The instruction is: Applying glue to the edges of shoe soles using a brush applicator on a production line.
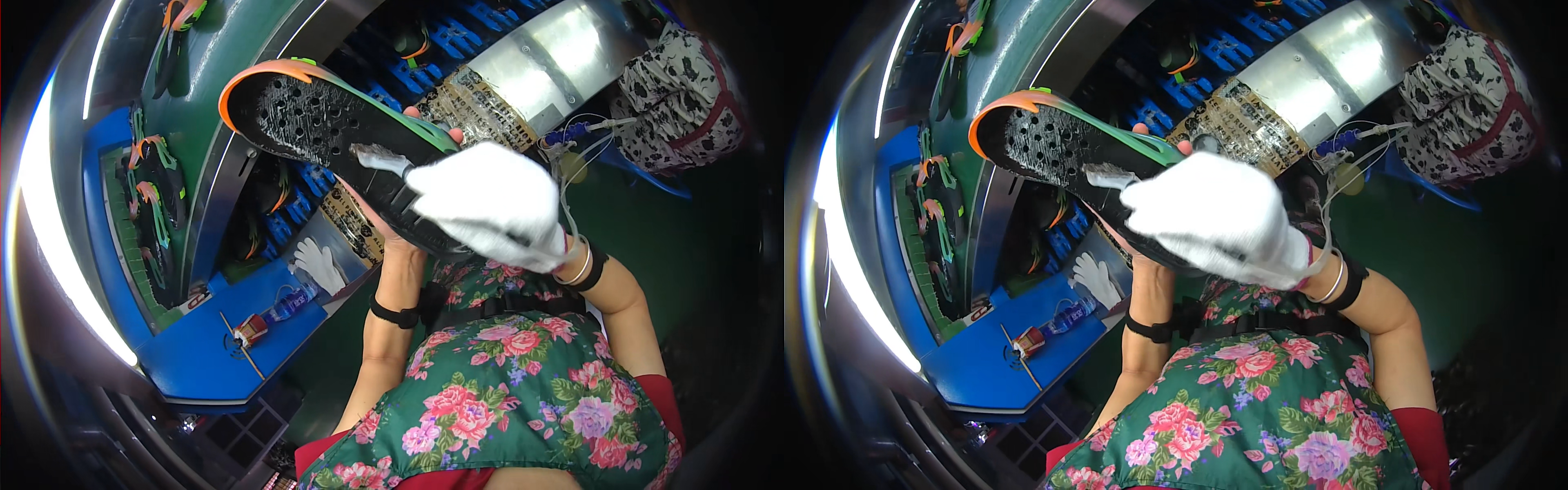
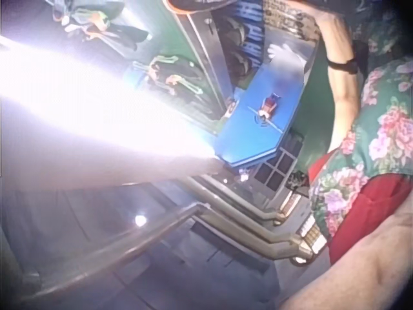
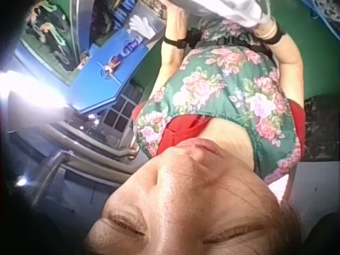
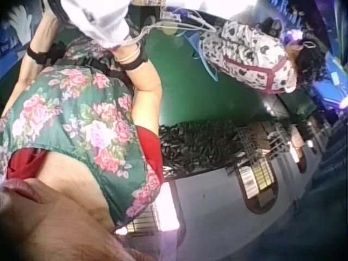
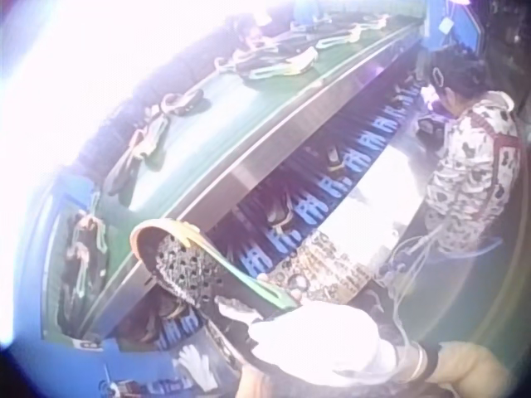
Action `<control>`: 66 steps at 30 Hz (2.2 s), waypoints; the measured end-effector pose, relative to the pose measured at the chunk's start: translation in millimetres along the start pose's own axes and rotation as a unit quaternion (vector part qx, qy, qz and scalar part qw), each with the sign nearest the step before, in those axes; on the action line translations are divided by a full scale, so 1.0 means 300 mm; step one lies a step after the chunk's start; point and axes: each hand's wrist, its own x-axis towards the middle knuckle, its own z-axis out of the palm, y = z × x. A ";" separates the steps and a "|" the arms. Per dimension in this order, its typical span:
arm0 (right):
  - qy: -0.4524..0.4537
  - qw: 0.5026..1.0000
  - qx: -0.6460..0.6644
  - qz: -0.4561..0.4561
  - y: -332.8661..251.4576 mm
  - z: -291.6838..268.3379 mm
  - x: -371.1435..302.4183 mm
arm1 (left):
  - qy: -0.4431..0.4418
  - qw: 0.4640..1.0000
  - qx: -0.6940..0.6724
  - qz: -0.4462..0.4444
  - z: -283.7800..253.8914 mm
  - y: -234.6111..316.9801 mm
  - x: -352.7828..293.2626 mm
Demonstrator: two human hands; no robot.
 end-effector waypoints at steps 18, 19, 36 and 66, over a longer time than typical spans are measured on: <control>0.001 0.999 0.042 -0.019 -0.030 -0.009 -0.004 | -0.123 0.986 -0.108 0.005 -0.002 0.030 0.052; -0.012 1.000 0.025 -0.010 -0.033 -0.007 -0.017 | -0.120 0.988 -0.093 0.018 -0.008 0.032 0.061; -0.076 0.973 0.216 0.005 -0.013 -0.029 -0.053 | -0.138 0.990 -0.024 0.013 -0.066 0.053 0.066; -0.192 0.980 0.056 -0.006 -0.004 -0.066 -0.118 | -0.057 0.976 0.096 -0.185 -0.036 0.155 0.098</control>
